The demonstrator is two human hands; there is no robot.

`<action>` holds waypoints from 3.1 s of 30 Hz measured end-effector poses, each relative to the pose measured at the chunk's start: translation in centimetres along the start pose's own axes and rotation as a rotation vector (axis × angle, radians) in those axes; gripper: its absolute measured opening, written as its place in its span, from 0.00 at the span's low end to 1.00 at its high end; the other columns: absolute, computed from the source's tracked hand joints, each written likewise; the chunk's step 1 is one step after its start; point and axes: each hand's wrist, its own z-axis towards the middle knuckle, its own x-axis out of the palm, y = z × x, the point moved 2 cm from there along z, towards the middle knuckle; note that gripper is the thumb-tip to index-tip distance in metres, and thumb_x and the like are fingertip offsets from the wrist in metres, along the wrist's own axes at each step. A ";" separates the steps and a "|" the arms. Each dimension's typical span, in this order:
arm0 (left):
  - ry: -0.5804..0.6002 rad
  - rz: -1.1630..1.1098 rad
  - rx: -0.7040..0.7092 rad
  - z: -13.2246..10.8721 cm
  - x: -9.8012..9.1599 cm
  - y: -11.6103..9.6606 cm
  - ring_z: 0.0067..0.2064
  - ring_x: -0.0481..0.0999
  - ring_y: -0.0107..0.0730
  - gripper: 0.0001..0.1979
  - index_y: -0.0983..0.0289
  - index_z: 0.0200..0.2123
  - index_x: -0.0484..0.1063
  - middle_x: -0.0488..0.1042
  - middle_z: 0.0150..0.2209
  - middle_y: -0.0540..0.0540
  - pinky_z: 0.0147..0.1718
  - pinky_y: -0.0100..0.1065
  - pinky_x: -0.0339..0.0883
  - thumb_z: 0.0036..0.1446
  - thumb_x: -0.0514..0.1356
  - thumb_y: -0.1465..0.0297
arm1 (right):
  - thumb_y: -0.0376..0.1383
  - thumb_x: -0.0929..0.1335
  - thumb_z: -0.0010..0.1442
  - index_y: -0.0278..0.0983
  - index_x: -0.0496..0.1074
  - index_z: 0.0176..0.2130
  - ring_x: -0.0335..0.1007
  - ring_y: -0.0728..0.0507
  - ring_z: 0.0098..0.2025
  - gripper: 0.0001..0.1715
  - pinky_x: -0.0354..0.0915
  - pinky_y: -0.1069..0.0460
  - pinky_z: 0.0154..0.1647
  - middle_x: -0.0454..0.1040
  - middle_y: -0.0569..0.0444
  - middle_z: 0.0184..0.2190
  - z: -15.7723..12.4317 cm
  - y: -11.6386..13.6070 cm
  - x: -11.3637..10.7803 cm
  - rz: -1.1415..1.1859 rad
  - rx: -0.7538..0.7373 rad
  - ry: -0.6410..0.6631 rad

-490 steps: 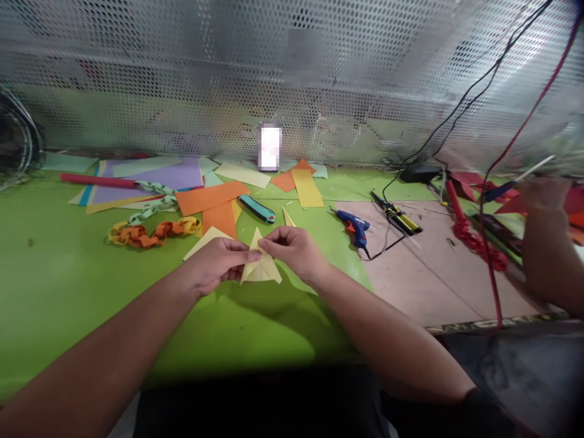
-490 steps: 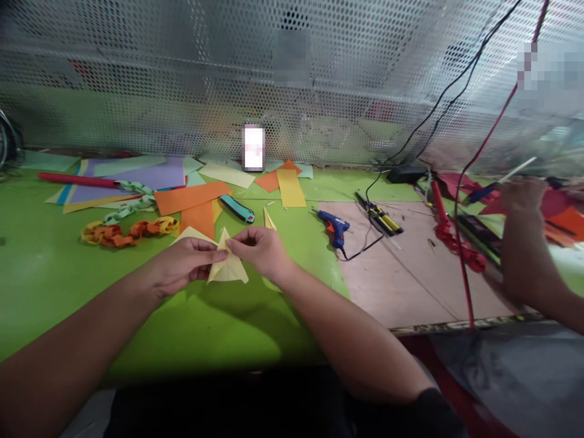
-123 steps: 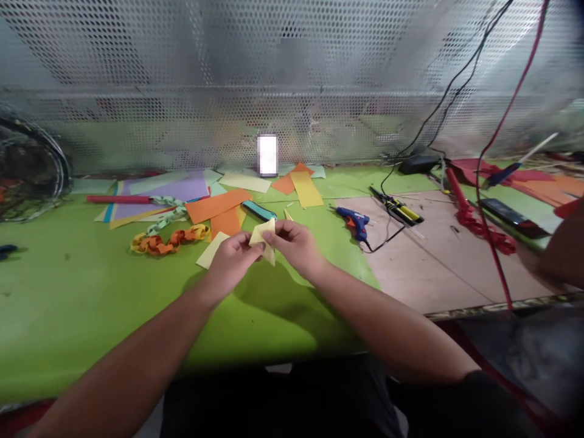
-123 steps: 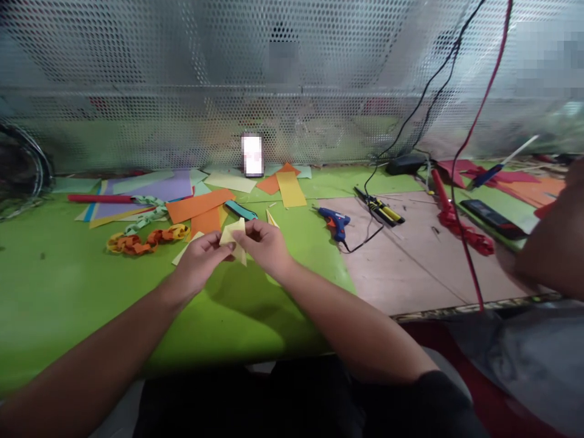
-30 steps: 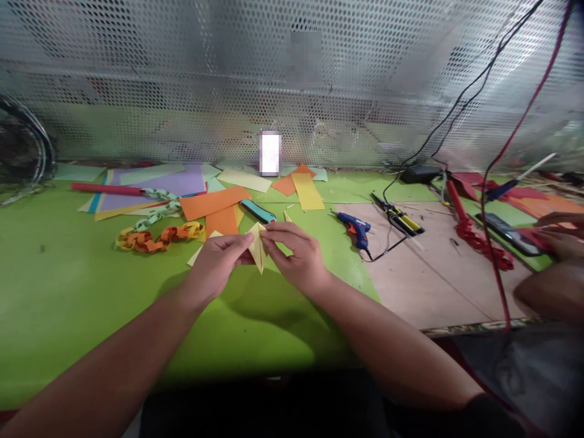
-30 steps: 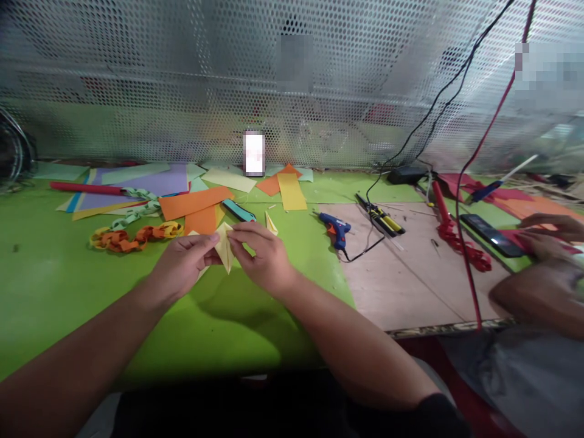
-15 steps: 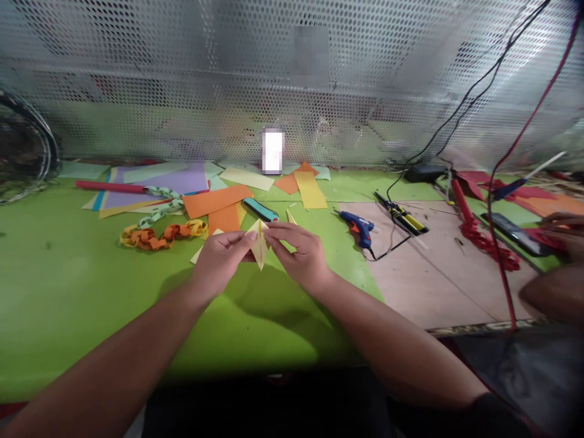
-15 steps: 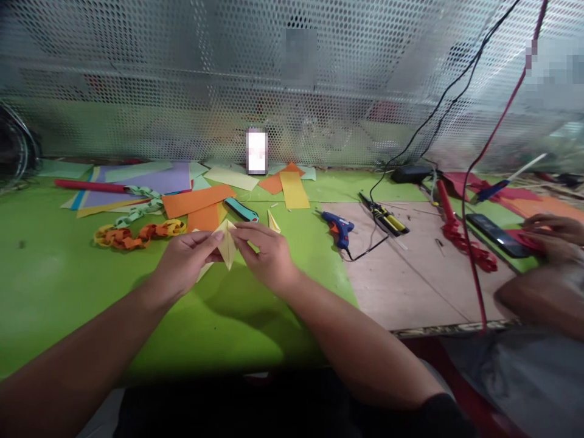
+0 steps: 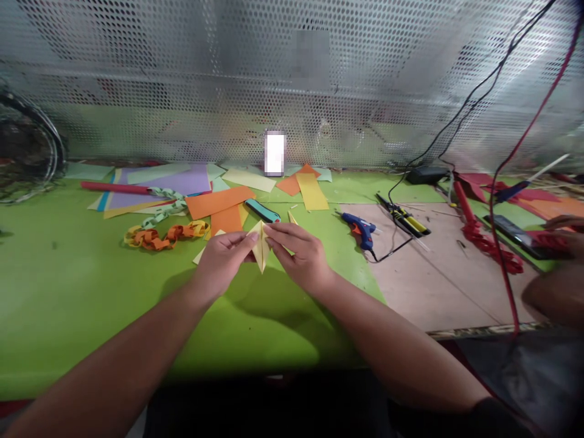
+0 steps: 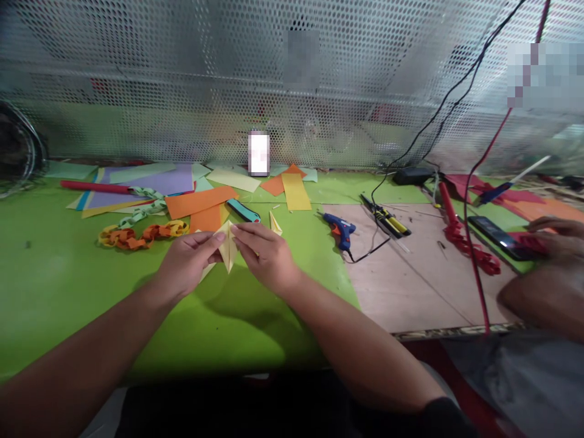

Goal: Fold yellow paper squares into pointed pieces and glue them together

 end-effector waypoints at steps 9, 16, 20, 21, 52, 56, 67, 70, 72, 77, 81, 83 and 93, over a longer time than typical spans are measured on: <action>0.080 -0.155 -0.038 0.1 0.0 -0.1 0.37 0.84 0.37 0.16 0.62 0.42 0.87 0.85 0.38 0.58 0.42 0.37 0.80 0.56 0.75 0.57 | 0.29 0.69 0.72 0.40 0.77 0.63 0.83 0.40 0.53 0.23 0.81 0.45 0.55 0.83 0.43 0.53 -0.1 0.1 -0.5 -0.074 -0.069 0.074; 0.053 -0.063 -0.006 0.0 -0.1 -0.4 0.35 0.82 0.36 0.17 0.63 0.41 0.87 0.85 0.37 0.58 0.39 0.37 0.81 0.57 0.74 0.56 | 0.31 0.68 0.73 0.38 0.78 0.61 0.83 0.41 0.54 0.20 0.81 0.46 0.56 0.83 0.45 0.55 0.5 0.1 -1.3 -0.140 -0.145 0.174; 0.049 -0.049 -0.019 0.1 -0.3 -0.4 0.33 0.81 0.34 0.16 0.62 0.40 0.87 0.84 0.34 0.56 0.36 0.35 0.80 0.56 0.74 0.56 | 0.31 0.68 0.73 0.37 0.78 0.61 0.83 0.41 0.53 0.20 0.81 0.46 0.55 0.83 0.46 0.55 0.5 0.1 -1.9 -0.223 -0.213 0.229; 0.055 -0.057 -0.026 0.1 -0.3 -0.4 0.32 0.81 0.34 0.16 0.62 0.40 0.87 0.84 0.34 0.56 0.35 0.35 0.80 0.56 0.75 0.57 | 0.31 0.68 0.73 0.37 0.78 0.61 0.83 0.41 0.53 0.20 0.81 0.46 0.55 0.83 0.47 0.55 0.5 0.0 -1.9 -0.229 -0.209 0.242; 0.017 0.252 0.001 0.4 -1.0 -0.3 0.30 0.80 0.34 0.17 0.62 0.38 0.87 0.85 0.33 0.57 0.29 0.32 0.72 0.52 0.75 0.56 | 0.55 0.78 0.57 0.37 0.83 0.35 0.71 0.48 0.27 0.24 0.66 0.52 0.27 0.80 0.53 0.26 0.7 -1.2 -0.8 0.463 0.791 0.226; 0.064 0.198 -0.028 0.3 -1.0 -0.3 0.29 0.81 0.36 0.16 0.63 0.37 0.87 0.85 0.33 0.58 0.29 0.34 0.73 0.50 0.76 0.57 | 0.56 0.79 0.55 0.38 0.84 0.37 0.73 0.47 0.31 0.25 0.70 0.50 0.33 0.81 0.53 0.31 0.6 -1.2 -0.4 0.601 0.804 0.240; 0.111 0.255 -0.003 0.0 -0.5 -0.4 0.23 0.70 0.28 0.11 0.62 0.31 0.85 0.80 0.26 0.52 0.22 0.30 0.57 0.50 0.75 0.61 | 0.52 0.81 0.54 0.39 0.82 0.31 0.71 0.46 0.33 0.20 0.69 0.49 0.37 0.79 0.53 0.31 0.3 -0.5 0.5 0.659 0.801 0.057; 0.135 0.285 0.007 -0.1 -0.3 -0.6 0.21 0.67 0.27 0.12 0.62 0.30 0.85 0.77 0.23 0.51 0.20 0.30 0.52 0.50 0.75 0.59 | 0.51 0.81 0.53 0.40 0.80 0.27 0.71 0.46 0.33 0.19 0.71 0.49 0.37 0.78 0.55 0.29 0.4 -0.2 0.7 0.632 0.740 -0.028; 0.133 0.280 0.017 -0.1 -0.2 -0.7 0.22 0.69 0.29 0.13 0.61 0.30 0.85 0.77 0.23 0.51 0.20 0.31 0.55 0.49 0.75 0.58 | 0.51 0.81 0.53 0.40 0.79 0.27 0.71 0.46 0.32 0.20 0.71 0.49 0.36 0.77 0.55 0.29 0.2 -0.2 1.0 0.629 0.741 -0.053; 0.174 0.297 -0.002 -0.1 -0.1 -0.6 0.23 0.71 0.29 0.13 0.61 0.30 0.85 0.78 0.24 0.52 0.21 0.30 0.58 0.51 0.74 0.57 | 0.50 0.80 0.56 0.41 0.81 0.33 0.75 0.46 0.33 0.17 0.76 0.47 0.42 0.80 0.54 0.33 0.2 -1.1 0.7 0.722 0.812 -0.125; 0.176 0.187 -0.048 0.1 -0.4 0.2 0.28 0.77 0.32 0.11 0.61 0.34 0.87 0.83 0.30 0.54 0.28 0.32 0.68 0.49 0.76 0.61 | 0.54 0.76 0.61 0.38 0.83 0.37 0.77 0.45 0.34 0.21 0.77 0.46 0.42 0.82 0.50 0.34 0.9 -2.0 -1.0 0.738 0.850 -0.061; 0.157 0.138 -0.064 0.2 -0.6 0.4 0.30 0.79 0.34 0.12 0.61 0.35 0.87 0.84 0.31 0.55 0.31 0.33 0.72 0.48 0.76 0.62 | 0.57 0.74 0.63 0.36 0.83 0.34 0.77 0.45 0.32 0.27 0.76 0.47 0.40 0.81 0.49 0.30 1.3 -2.0 -1.7 0.685 0.850 0.077; 0.136 -0.049 -0.099 0.2 0.0 -0.6 0.29 0.79 0.30 0.13 0.63 0.37 0.85 0.82 0.30 0.54 0.32 0.32 0.76 0.51 0.77 0.62 | 0.56 0.70 0.67 0.36 0.74 0.26 0.57 0.50 0.24 0.30 0.54 0.53 0.25 0.69 0.57 0.22 1.0 -0.7 -1.3 0.303 0.578 0.350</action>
